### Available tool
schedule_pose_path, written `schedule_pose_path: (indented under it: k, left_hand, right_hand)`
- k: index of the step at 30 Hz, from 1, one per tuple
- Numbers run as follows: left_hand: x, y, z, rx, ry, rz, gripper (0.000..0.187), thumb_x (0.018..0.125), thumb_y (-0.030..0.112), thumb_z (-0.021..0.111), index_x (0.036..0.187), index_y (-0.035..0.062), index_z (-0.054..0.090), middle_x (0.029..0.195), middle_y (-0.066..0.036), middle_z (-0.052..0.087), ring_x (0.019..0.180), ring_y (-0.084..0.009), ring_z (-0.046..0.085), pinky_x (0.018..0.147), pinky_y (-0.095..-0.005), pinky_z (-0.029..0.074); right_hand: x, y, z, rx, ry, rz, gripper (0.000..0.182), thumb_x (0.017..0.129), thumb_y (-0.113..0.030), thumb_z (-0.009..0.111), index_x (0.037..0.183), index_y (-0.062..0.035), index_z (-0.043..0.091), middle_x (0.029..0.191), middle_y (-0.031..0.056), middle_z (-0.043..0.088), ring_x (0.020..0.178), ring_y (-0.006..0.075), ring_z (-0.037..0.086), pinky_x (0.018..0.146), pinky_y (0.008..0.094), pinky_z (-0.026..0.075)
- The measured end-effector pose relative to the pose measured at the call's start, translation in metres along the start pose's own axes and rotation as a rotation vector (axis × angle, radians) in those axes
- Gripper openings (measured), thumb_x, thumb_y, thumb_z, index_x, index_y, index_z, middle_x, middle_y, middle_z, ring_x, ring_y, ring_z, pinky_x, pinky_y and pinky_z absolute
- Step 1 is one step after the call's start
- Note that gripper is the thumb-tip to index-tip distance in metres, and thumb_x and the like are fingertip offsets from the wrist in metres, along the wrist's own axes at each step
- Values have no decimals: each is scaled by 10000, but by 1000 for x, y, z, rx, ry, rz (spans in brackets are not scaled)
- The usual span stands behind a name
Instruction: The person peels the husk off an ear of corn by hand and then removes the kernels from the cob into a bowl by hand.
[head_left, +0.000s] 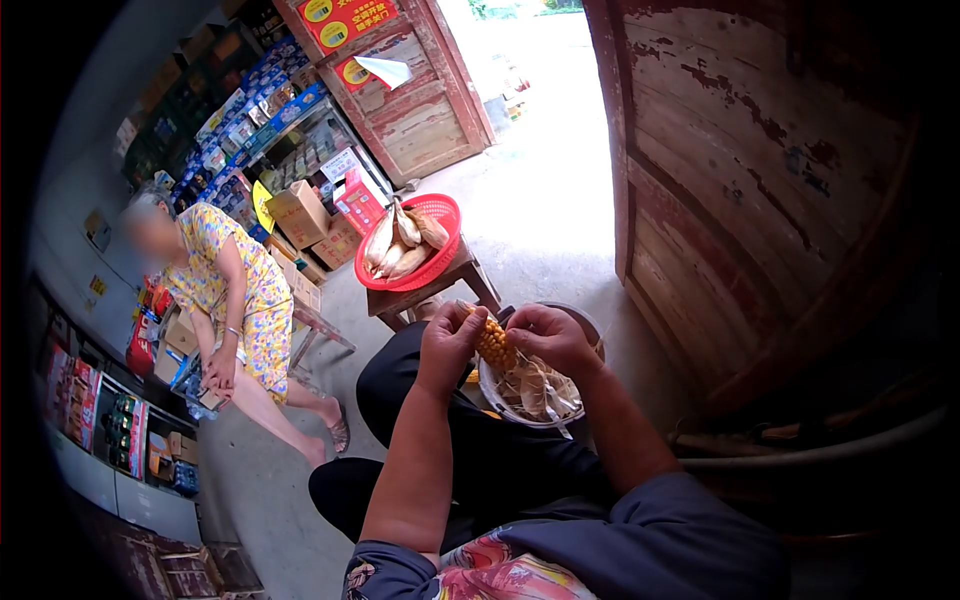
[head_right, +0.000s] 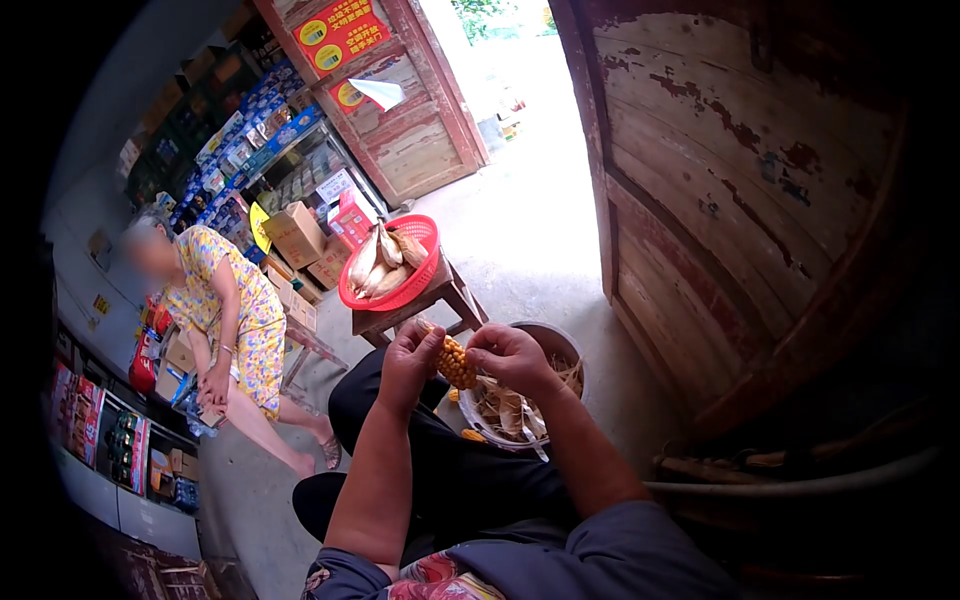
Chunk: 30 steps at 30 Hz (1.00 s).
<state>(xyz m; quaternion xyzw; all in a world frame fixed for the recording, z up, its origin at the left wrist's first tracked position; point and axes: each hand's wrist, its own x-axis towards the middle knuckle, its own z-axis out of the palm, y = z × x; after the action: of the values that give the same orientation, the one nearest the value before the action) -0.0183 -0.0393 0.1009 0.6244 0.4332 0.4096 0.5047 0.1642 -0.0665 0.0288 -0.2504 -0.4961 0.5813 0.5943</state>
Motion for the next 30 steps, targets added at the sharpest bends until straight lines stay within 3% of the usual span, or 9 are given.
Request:
schedule_pose_path:
  k: [12, 15, 17, 18, 20, 24, 27, 28, 30]
  left_hand:
    - [4, -5, -2, -16, 163, -5, 239, 914, 285, 675, 897, 64, 588, 725, 14, 573, 561, -44, 463, 484, -217, 376]
    - [6, -6, -3, -2, 188, -10, 238, 912, 284, 678, 895, 65, 587, 726, 15, 574, 559, -43, 463, 481, -216, 375]
    - [7, -8, -3, 8, 196, -6, 237, 911, 283, 679, 892, 66, 586, 728, 15, 575, 558, -43, 465, 480, -214, 375]
    - [7, -8, -3, 18, 204, -1, 237, 911, 282, 681, 889, 66, 585, 730, 15, 576, 558, -42, 466, 479, -213, 374]
    - [8, -10, -4, 13, 204, -4, 235, 911, 281, 680, 893, 66, 586, 731, 15, 577, 558, -42, 468, 478, -212, 375]
    - [5, -8, -3, 20, 225, -12, 229, 913, 279, 677, 922, 68, 588, 735, 14, 580, 556, -42, 474, 475, -211, 381]
    - [5, -8, -3, -53, 209, -17, 231, 922, 284, 663, 951, 68, 586, 743, 12, 580, 554, -42, 477, 472, -208, 384]
    - [5, -7, -4, -53, 211, -14, 231, 922, 284, 663, 951, 68, 586, 743, 12, 580, 554, -42, 477, 472, -208, 384]
    - [4, -5, -5, -96, 198, -63, 245, 931, 305, 647, 965, 71, 584, 735, 9, 568, 548, -50, 473, 473, -206, 387]
  right_hand:
    - [-1, -2, -18, -138, 57, 74, 114, 927, -136, 613, 927, -22, 613, 764, -43, 566, 675, 37, 504, 617, 200, 437]
    - [-1, 3, -25, -458, 62, 205, 131, 920, -132, 612, 948, -4, 613, 788, -21, 586, 697, 46, 520, 633, 219, 454]
    - [-1, 7, -22, -641, 165, 31, 157, 907, -128, 623, 993, 3, 620, 836, 9, 613, 744, 62, 548, 673, 235, 476]
    - [0, 10, -23, -641, 165, 32, 157, 907, -128, 623, 993, 3, 620, 836, 9, 613, 744, 62, 548, 673, 235, 476]
    - [3, 15, -22, -279, 57, 100, 220, 881, -157, 678, 1036, -11, 623, 893, 30, 629, 795, 87, 576, 726, 247, 498]
    - [0, 4, -2, -292, -28, 7, 392, 857, -228, 738, 1160, -45, 570, 1007, 54, 619, 871, 119, 593, 812, 259, 505]
    - [-2, -1, 10, -318, -55, 11, 402, 870, -223, 726, 1185, -42, 554, 1043, 68, 612, 895, 112, 590, 836, 259, 498]
    - [-1, 3, 11, -202, -80, 17, 445, 879, -175, 715, 1228, 15, 513, 1029, 51, 616, 958, 106, 578, 880, 254, 474]
    - [-1, -5, 10, -128, -103, 74, 425, 892, -194, 701, 1211, 22, 523, 1035, 52, 615, 955, 101, 577, 870, 251, 475]
